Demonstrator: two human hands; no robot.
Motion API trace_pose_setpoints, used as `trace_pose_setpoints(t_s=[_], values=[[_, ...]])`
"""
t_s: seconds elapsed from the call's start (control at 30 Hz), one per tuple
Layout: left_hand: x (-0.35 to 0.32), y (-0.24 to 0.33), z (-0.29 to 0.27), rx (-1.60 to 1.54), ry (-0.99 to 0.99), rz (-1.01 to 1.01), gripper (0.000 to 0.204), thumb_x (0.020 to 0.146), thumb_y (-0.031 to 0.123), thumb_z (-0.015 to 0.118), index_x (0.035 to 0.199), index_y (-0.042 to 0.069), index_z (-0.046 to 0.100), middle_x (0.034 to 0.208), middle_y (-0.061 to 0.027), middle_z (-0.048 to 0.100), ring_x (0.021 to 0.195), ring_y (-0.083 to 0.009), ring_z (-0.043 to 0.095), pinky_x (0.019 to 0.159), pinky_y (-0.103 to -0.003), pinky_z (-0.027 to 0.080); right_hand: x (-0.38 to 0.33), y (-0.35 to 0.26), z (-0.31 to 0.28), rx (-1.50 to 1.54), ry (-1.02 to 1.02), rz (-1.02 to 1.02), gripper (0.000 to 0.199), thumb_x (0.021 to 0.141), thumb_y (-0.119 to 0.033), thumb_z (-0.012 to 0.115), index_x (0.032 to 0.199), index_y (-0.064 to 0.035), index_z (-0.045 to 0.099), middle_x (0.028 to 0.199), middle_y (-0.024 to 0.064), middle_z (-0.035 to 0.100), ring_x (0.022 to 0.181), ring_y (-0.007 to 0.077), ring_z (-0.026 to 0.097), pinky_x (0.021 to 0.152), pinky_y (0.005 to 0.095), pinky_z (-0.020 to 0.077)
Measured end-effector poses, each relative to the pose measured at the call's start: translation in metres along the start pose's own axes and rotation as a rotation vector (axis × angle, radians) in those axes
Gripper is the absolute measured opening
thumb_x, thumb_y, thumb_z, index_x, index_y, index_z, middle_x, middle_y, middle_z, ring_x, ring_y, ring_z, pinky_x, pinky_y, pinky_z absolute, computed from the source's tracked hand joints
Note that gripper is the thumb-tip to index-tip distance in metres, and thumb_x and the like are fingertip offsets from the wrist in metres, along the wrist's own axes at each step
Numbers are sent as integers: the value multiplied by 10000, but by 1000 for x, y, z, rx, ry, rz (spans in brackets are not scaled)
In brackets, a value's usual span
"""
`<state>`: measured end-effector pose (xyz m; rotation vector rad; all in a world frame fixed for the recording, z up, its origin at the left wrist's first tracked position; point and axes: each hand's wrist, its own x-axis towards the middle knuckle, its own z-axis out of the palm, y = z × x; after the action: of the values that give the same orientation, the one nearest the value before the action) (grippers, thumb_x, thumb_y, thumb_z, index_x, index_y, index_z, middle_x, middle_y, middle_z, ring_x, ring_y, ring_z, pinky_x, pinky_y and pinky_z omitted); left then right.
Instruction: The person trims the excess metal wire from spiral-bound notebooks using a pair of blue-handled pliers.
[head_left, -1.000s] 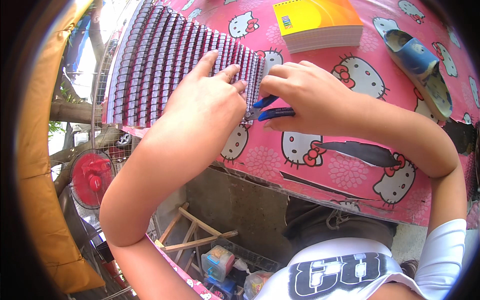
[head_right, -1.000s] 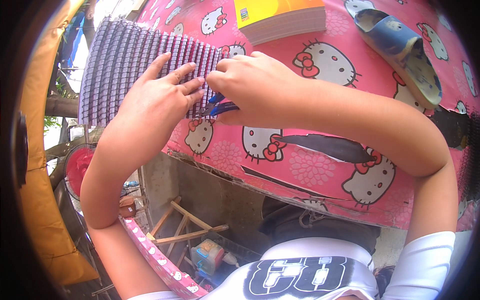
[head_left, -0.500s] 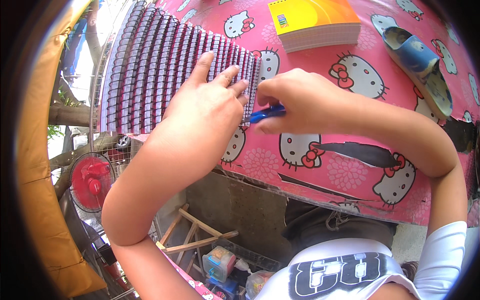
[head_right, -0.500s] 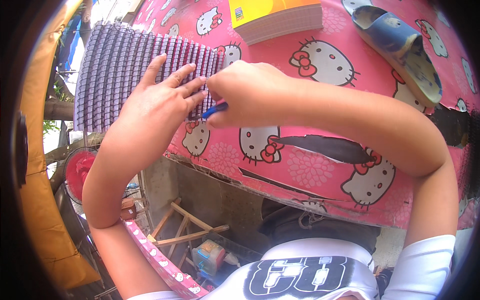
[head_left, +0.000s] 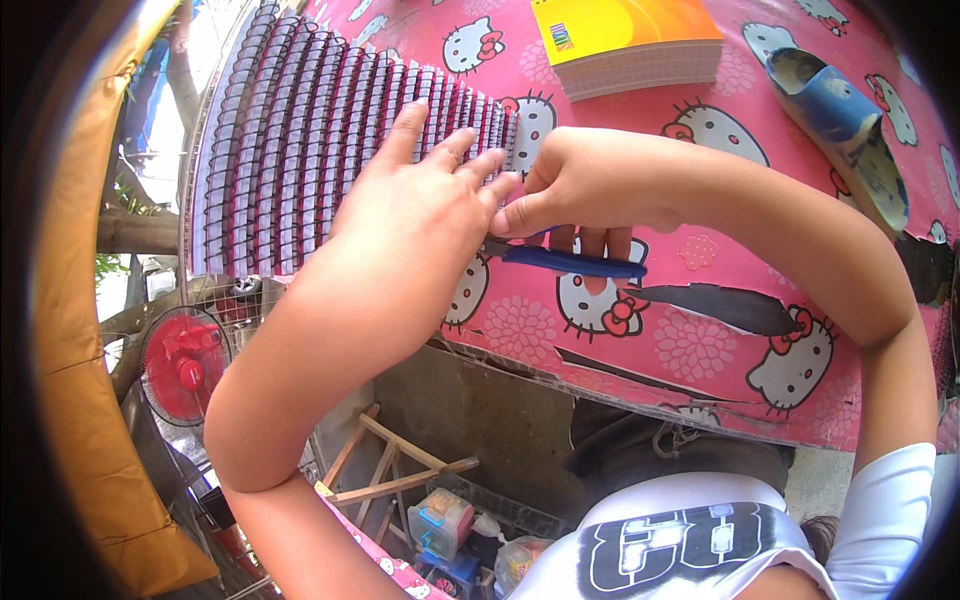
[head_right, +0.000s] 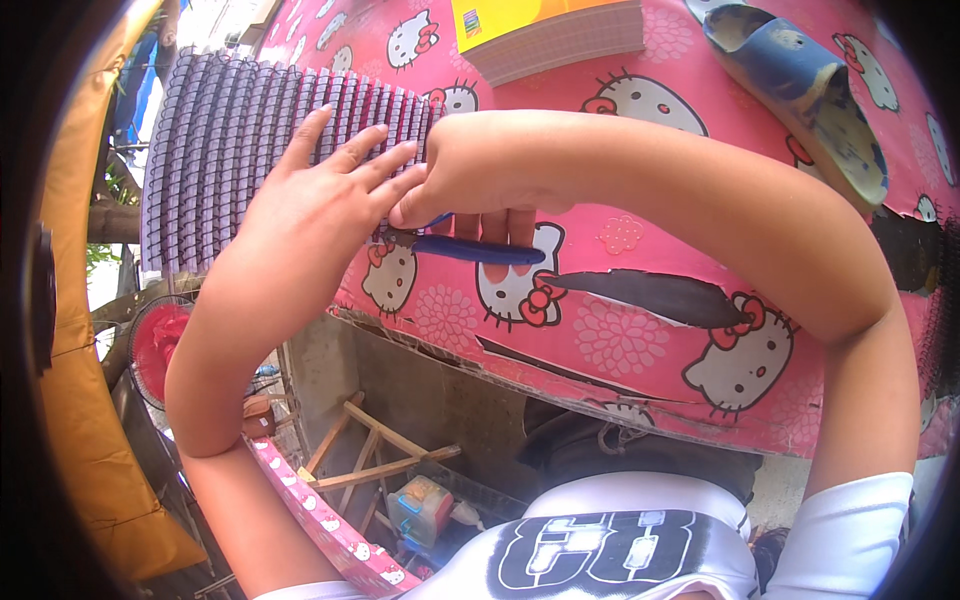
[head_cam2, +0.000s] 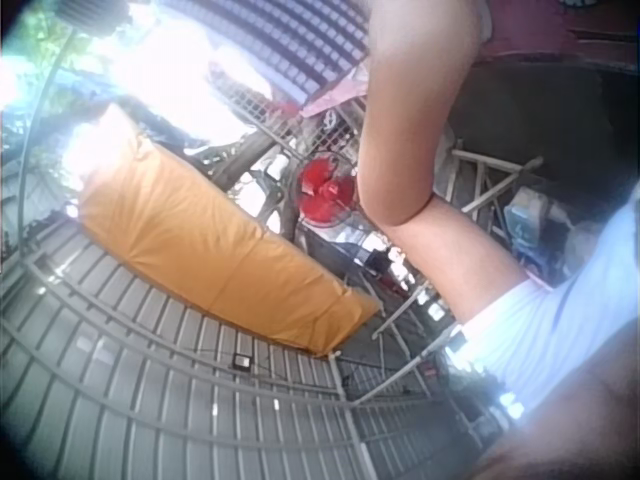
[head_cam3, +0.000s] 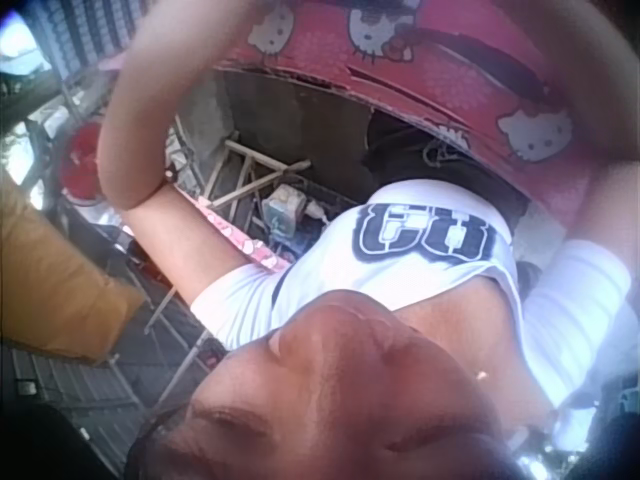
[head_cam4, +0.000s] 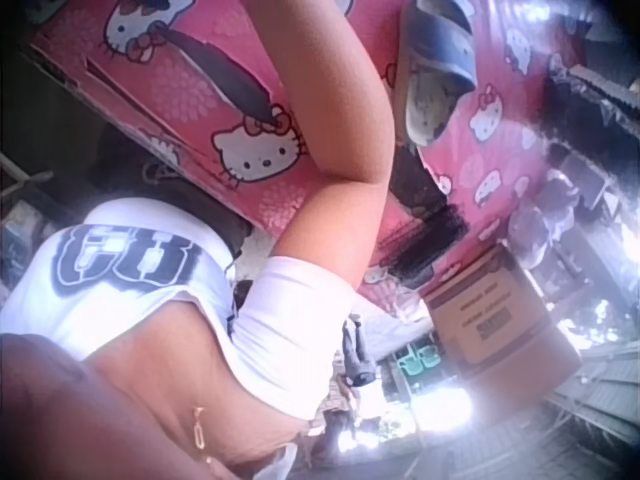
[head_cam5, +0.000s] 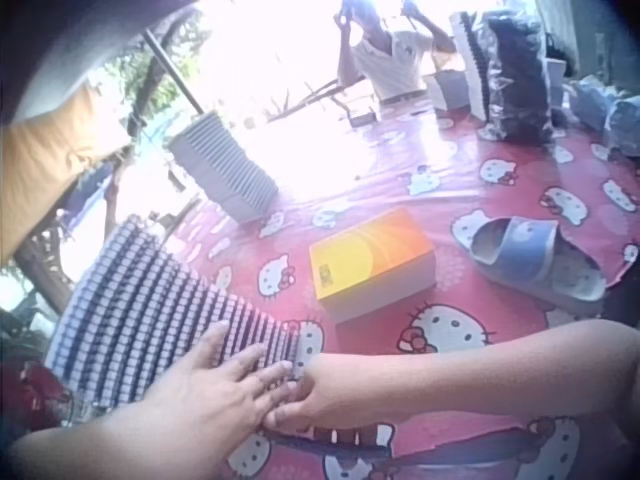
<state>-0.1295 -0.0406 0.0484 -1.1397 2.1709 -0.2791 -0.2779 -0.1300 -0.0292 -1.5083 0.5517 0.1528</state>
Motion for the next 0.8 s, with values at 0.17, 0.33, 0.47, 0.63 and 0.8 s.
trace_pose_setpoints(t_s=[0.17, 0.33, 0.47, 0.63, 0.8], values=[[1, 0, -4, 94, -101, 12, 556, 752, -2, 582, 1304, 59, 559, 1369, -80, 537, 1355, -225, 402, 1179, -460, 178, -6, 21, 12, -840, 338, -512, 388, 826, -338, 701, 980, 14, 648, 901, 185, 648, 792, 289, 681, 656, 453, 548], [1, 1, -5, 92, -106, -3, 539, 756, 1, 576, 1292, 60, 569, 1363, -78, 542, 1354, -225, 403, 1179, -444, 196, -8, 40, 15, -1069, 618, -775, 394, 743, -314, 763, 1014, -51, 653, 991, 105, 611, 939, 273, 628, 762, 410, 492], [2, 1, -5, 97, -95, 2, 509, 760, -3, 566, 1265, 55, 585, 1356, -73, 547, 1351, -219, 406, 1177, -442, 205, -2, 40, 17, -984, 566, -779, 383, 754, -300, 755, 1017, -42, 649, 972, 120, 627, 884, 271, 648, 733, 425, 514], [2, 2, -4, 128, -107, 5, 510, 754, 10, 592, 1258, 88, 595, 1366, -56, 539, 1353, -211, 402, 1176, -439, 199, -5, -3, 3, -451, 100, -150, 376, 808, -300, 726, 968, 28, 634, 756, 171, 646, 638, 278, 669, 590, 413, 528], [5, 8, -2, 194, -170, 16, 508, 766, 69, 636, 1264, 163, 612, 1372, -20, 530, 1369, -221, 379, 1171, -490, 164, -4, -10, 0, -434, 43, -43, 448, 834, -371, 706, 969, 50, 634, 738, 196, 656, 639, 261, 687, 605, 398, 553]])
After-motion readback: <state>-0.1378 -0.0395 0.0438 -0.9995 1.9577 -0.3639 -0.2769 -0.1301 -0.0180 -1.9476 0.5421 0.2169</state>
